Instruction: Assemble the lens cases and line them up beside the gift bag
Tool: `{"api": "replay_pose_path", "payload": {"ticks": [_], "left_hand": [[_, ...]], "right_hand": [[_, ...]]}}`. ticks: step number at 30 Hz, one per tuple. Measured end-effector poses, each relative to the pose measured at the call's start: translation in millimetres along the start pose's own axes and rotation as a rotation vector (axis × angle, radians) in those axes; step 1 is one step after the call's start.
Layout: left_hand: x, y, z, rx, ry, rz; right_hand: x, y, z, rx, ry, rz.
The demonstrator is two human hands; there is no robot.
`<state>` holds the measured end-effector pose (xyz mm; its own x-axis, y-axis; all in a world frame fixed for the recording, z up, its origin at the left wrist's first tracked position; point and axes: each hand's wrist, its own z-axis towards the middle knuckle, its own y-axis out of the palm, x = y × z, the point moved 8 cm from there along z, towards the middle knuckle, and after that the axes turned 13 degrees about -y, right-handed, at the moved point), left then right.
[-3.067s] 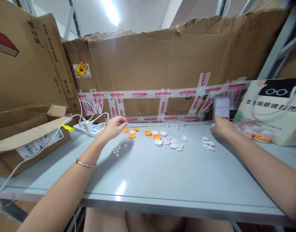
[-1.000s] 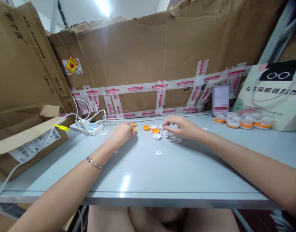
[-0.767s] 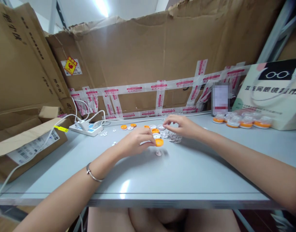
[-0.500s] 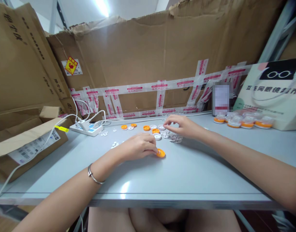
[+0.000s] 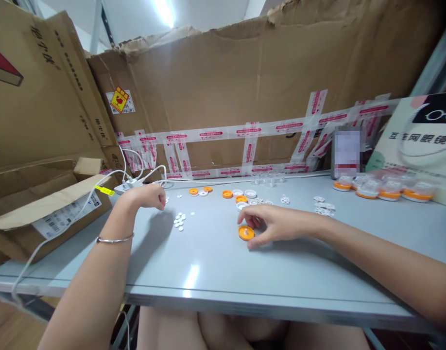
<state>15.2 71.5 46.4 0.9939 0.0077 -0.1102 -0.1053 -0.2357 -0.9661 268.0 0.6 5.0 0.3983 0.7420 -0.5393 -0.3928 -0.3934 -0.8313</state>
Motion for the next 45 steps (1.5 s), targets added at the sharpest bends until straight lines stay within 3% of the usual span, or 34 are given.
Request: {"api": "replay_pose_path", "payload": {"ticks": [6,16,20,23,25,28,31,33,36,45], "left_hand": [[5,17.7,8,-0.098,0.009,0.035],[12,24.5,7,-0.16,-0.01,0.017],[12,19.9,5,-0.125,-0.015,0.01],[18,8.0,2,-0.009,-0.009,0.006],[35,-5.1,-4,0.141,0.067,-0.048],[81,-22.9,-30,0.401,0.378,-0.271],[132,-13.8,-59,0.448,0.726,-0.388],[154,-2.5,-68,0.466,0.835,-0.384],[168,10.1,-70,0.509,0.879,-0.354],[170,19.6,-63,0.518,0.883,-0.304]], "right_hand": [[4,6,5,0.04,0.021,0.003],[10,5,10,0.125,0.023,0.003],[13,6,10,0.156,0.039,0.029],[15,5,10,0.199,0.041,0.049],[17,5,10,0.222,0.046,0.05],[18,5,11,0.25,0.061,0.049],[19,5,12,0.272,0.062,0.056],[20,5,14,0.283,0.048,0.062],[20,4,15,0.299,0.025,0.08],[19,5,17,0.298,0.023,0.095]]}}
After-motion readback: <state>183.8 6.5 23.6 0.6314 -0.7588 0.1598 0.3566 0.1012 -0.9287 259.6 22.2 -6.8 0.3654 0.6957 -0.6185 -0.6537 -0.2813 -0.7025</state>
